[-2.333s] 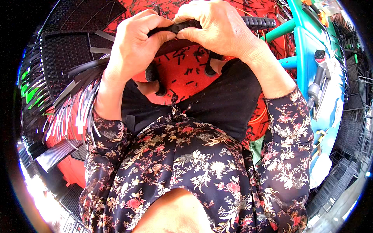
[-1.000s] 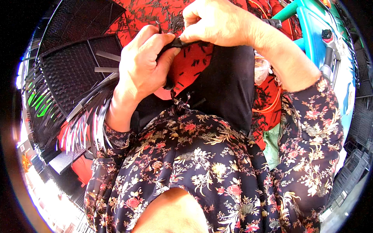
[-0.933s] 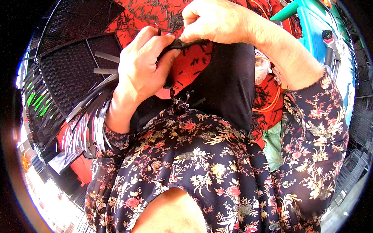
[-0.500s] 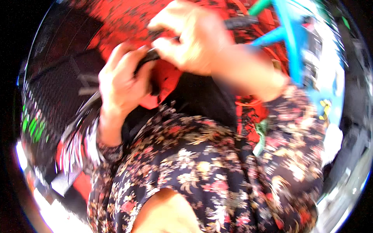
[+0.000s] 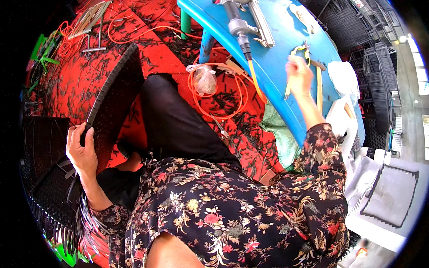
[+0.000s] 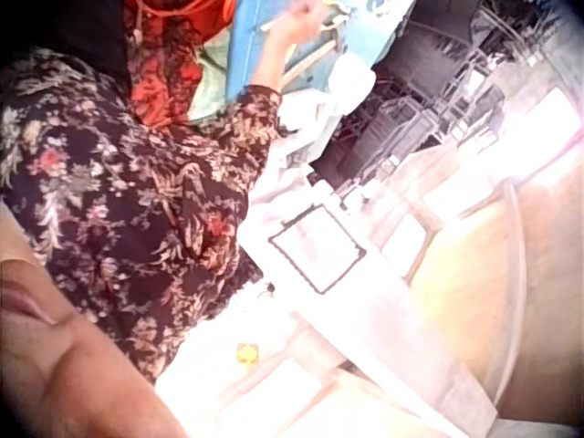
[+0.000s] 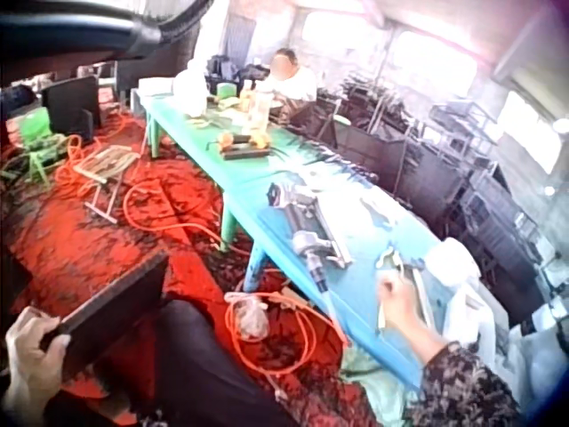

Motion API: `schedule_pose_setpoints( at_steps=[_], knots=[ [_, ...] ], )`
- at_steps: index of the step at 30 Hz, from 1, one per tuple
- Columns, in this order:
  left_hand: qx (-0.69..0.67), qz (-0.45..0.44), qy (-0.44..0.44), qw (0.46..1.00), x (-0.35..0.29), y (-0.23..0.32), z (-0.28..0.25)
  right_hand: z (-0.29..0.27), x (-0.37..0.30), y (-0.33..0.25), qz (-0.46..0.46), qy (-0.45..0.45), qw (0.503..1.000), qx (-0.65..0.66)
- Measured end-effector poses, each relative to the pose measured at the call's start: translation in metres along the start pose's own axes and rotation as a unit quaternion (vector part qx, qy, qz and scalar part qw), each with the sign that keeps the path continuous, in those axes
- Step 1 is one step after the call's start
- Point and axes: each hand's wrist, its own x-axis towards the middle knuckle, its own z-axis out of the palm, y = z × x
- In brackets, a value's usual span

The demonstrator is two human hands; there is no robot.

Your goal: The person weaves black plastic strips into the frame of a chair seat. They use a staple gun to secure the strips and pliers to trim excess material. The person repeats this process to complete the woven pattern.

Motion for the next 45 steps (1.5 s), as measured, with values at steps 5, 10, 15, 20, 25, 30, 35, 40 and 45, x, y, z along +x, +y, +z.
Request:
schedule_pose_setpoints(
  at_steps=[5,10,15,20,25,30,35,40,45],
  knots=[
    [0.003,-0.011,0.000,1.000,-0.001,-0.001,0.000,-0.057,0.008,0.129,0.147,0.042,0.975,-0.162],
    [0.000,-0.020,-0.018,1.000,-0.011,-0.008,-0.001,-0.085,0.008,0.150,0.265,-0.097,0.959,-0.028],
    [0.018,-0.036,-0.017,0.999,-0.012,-0.022,-0.008,-0.122,0.002,0.123,0.402,-0.133,0.904,-0.055],
    [0.040,0.011,-0.014,0.999,-0.009,-0.028,-0.008,-0.120,-0.009,0.096,0.337,-0.161,0.924,-0.083],
    [0.030,-0.018,-0.024,0.999,-0.006,-0.027,-0.010,-0.084,-0.012,0.069,0.147,-0.144,0.972,-0.110],
    [0.023,-0.032,-0.023,0.999,-0.013,-0.032,-0.006,-0.042,-0.032,-0.034,0.068,-0.085,0.977,0.183],
    [0.020,-0.050,-0.018,0.998,-0.019,-0.043,-0.012,0.013,-0.109,-0.154,-0.078,-0.266,0.929,0.246],
    [0.030,-0.066,-0.031,0.997,-0.009,-0.015,-0.015,0.182,-0.227,-0.016,0.071,-0.525,0.840,0.117],
    [0.074,-0.085,-0.061,0.992,-0.015,0.026,-0.095,0.209,-0.312,0.038,0.044,-0.599,0.794,-0.096]
  ],
)
